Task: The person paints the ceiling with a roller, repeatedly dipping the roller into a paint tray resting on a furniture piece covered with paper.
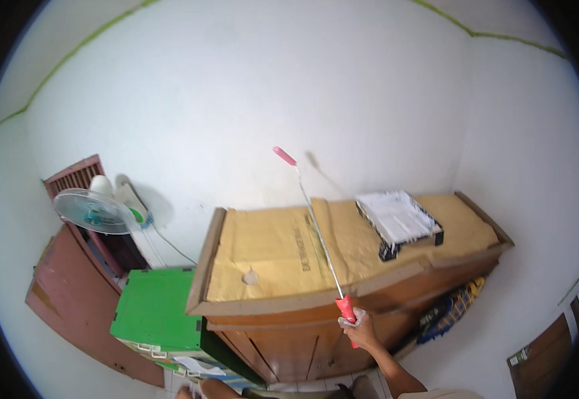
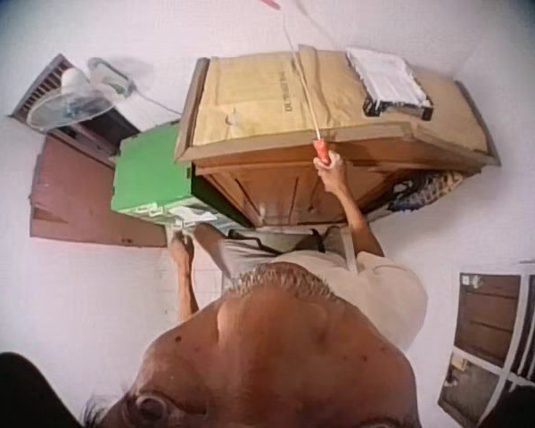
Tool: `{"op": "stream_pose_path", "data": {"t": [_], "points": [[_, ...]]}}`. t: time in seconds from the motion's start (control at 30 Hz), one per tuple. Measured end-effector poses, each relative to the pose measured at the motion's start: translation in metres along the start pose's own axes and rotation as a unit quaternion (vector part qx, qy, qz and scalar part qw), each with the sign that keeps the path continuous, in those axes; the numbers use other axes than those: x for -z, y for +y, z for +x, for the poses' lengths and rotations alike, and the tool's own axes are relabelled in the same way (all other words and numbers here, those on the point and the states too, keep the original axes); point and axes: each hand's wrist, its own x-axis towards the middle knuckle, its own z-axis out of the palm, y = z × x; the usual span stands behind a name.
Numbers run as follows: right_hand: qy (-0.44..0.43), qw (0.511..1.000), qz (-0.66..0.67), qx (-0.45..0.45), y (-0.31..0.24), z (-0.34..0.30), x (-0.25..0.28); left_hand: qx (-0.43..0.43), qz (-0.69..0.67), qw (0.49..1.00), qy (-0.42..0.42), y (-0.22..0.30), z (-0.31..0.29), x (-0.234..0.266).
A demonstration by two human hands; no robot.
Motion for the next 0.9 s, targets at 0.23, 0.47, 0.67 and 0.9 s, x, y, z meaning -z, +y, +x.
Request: {"op": "stream_pose_path", "data": {"t": [0.23, 0.47, 0.67, 0.9], "points": [[-0.008, 0.999, 0.004, 0.038, -0.015, 0.069, 0.002, -0.326, -0.199, 0.885, 0.268, 0.267, 0.152, -0.015], [-0.084, 0.988, 0.119, -0.058, -0.011, 0.091, 0.008, -0.233, -0.087, 0.965, 0.085, 0.299, 0.173, -0.04], [-0.082, 0.988, 0.11, -0.077, -0.01, 0.091, 0.004, -0.274, -0.092, 0.95, 0.119, 0.292, 0.173, -0.048], [-0.082, 0.987, 0.121, -0.07, -0.005, 0.088, 0.005, -0.279, -0.108, 0.948, 0.106, 0.292, 0.175, -0.048]]}}
